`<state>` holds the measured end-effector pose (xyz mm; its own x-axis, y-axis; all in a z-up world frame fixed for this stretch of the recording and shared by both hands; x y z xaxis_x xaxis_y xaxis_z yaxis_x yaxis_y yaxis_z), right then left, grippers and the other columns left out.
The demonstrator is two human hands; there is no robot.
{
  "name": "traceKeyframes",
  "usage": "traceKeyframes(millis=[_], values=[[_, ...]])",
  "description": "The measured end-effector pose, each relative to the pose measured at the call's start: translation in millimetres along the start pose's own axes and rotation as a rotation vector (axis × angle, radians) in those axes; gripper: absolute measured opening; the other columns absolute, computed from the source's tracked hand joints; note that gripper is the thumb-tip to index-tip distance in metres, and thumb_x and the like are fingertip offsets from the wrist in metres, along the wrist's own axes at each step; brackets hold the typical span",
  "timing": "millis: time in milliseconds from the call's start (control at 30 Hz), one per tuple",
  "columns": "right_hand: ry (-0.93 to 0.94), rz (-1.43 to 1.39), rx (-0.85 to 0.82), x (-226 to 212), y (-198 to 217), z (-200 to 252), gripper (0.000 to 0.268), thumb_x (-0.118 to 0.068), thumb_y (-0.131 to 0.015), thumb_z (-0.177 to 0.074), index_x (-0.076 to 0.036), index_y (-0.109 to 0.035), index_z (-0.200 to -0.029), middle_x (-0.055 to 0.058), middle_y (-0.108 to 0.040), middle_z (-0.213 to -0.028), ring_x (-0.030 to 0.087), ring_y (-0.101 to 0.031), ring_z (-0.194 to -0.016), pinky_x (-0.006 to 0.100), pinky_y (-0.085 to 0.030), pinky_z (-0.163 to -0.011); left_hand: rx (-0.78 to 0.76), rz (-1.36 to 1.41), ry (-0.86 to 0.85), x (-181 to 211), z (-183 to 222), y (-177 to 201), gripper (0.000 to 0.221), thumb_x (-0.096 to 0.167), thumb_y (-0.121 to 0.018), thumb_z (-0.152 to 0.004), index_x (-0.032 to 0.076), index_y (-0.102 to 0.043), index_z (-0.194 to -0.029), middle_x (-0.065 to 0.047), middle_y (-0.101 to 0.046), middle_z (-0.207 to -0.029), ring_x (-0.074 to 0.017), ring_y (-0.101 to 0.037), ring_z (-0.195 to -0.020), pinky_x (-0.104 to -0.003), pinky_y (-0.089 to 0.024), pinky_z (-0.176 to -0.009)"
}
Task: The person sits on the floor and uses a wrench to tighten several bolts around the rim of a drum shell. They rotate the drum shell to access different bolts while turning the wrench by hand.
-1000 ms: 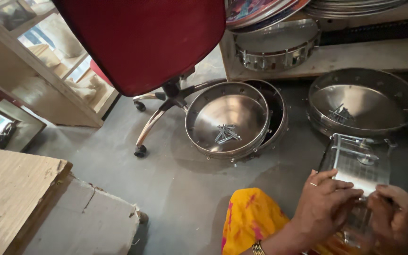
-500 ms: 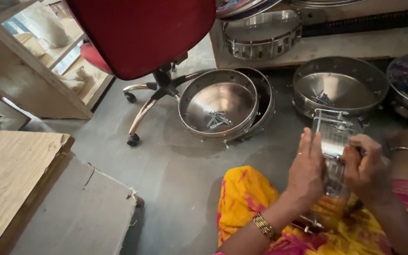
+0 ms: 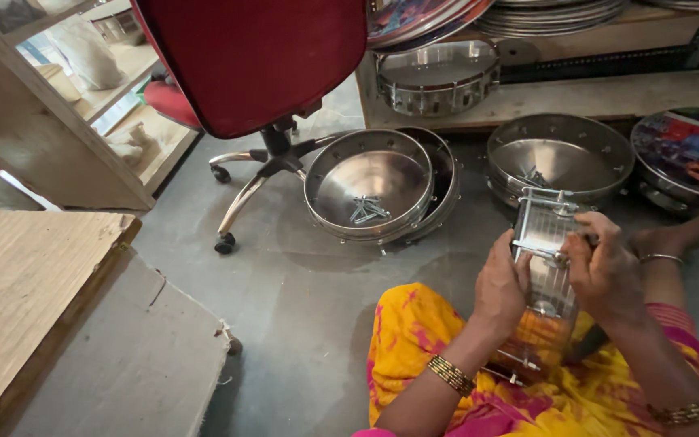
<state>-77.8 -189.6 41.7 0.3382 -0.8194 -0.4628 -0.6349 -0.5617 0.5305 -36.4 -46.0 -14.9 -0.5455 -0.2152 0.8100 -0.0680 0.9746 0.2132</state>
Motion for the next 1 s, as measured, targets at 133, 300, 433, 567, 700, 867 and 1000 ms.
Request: traceKeyframes(millis=[133, 300, 433, 567, 700, 867, 1000], values=[[-0.019, -0.053, -0.004, 4, -2, -3, 0.036, -0.005, -0.058, -0.106, -0.008, -0.043, -0.139, 0.015, -0.069, -0.092, 0.031, -0.072, -0.081, 0.042, -0.055, -0.069, 0.017, 0.002, -0.015, 4, -2, 3, 0.042, 0.019, -0.06, -0.106, -0.002, -0.05, -0.14, -0.03, -0.065, -0.123, -0.0471, -0.066, -0.108, -0.049, -0.053, -0.089], [0.018, -0.071, 0.025, 11, -4, 3, 0.036, -0.003, -0.059, -0.106, -0.007, -0.042, -0.138, 0.016, -0.068, -0.091, 0.03, -0.071, -0.081, 0.041, -0.055, -0.069, -0.049, 0.04, 0.105, 2, 0, 3, 0.039, 0.02, -0.059, -0.105, -0.003, -0.048, -0.134, -0.03, -0.066, -0.113, -0.046, -0.067, -0.099, -0.049, -0.052, -0.084], [0.197, 0.054, 0.061, 5, -6, 14, 0.035, -0.002, -0.06, -0.105, -0.007, -0.039, -0.133, 0.019, -0.068, -0.097, 0.033, -0.069, -0.078, 0.041, -0.053, -0.063, -0.002, -0.027, 0.036, 2, -2, 1, 0.037, 0.019, -0.06, -0.105, -0.003, -0.049, -0.131, -0.031, -0.065, -0.114, -0.0479, -0.066, -0.098, -0.05, -0.053, -0.08], [0.229, 0.152, 0.069, -5, -10, 12, 0.034, -0.003, -0.06, -0.103, -0.008, -0.041, -0.13, 0.023, -0.07, -0.099, 0.038, -0.069, -0.075, 0.045, -0.054, -0.063, 0.006, 0.0, 0.008, 1, -1, 1, 0.036, 0.02, -0.06, -0.106, -0.003, -0.049, -0.131, -0.032, -0.065, -0.112, -0.0484, -0.066, -0.098, -0.05, -0.053, -0.081], [-0.001, 0.018, -0.015, 4, -8, -10, 0.032, -0.007, -0.055, -0.11, -0.007, -0.041, -0.139, 0.019, -0.067, -0.094, 0.034, -0.068, -0.076, 0.043, -0.051, -0.061, -0.017, 0.029, 0.038, -1, 0, 1, 0.036, 0.02, -0.06, -0.106, -0.003, -0.05, -0.131, -0.031, -0.066, -0.109, -0.0485, -0.066, -0.096, -0.051, -0.052, -0.08], [-0.598, -0.214, -0.213, 61, -29, -52, 0.029, -0.012, -0.053, -0.105, -0.008, -0.047, -0.134, 0.013, -0.062, -0.076, 0.023, -0.054, -0.049, 0.037, -0.043, -0.044, -0.005, 0.016, 0.026, -3, 1, 0, 0.035, 0.019, -0.06, -0.105, -0.003, -0.051, -0.13, -0.031, -0.067, -0.109, -0.0494, -0.066, -0.098, -0.052, -0.052, -0.082], [-0.859, -0.439, -0.401, 95, -53, -63, 0.027, -0.014, -0.052, -0.102, -0.01, -0.048, -0.128, 0.005, -0.055, -0.071, 0.016, -0.043, -0.043, 0.033, -0.035, -0.037, 0.019, 0.028, 0.001, -1, 0, 1, 0.036, 0.019, -0.061, -0.105, -0.004, -0.05, -0.13, -0.032, -0.066, -0.111, -0.0494, -0.066, -0.1, -0.051, -0.053, -0.084]])
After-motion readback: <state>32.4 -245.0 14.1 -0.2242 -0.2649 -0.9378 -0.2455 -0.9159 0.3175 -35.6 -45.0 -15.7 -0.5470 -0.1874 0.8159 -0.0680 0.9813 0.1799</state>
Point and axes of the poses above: each hand's wrist, its own z-axis away from the middle knuckle, its own y-axis out of the back of the hand, x = y × z, the point moved 5 cm from there along -z, towards the middle knuckle
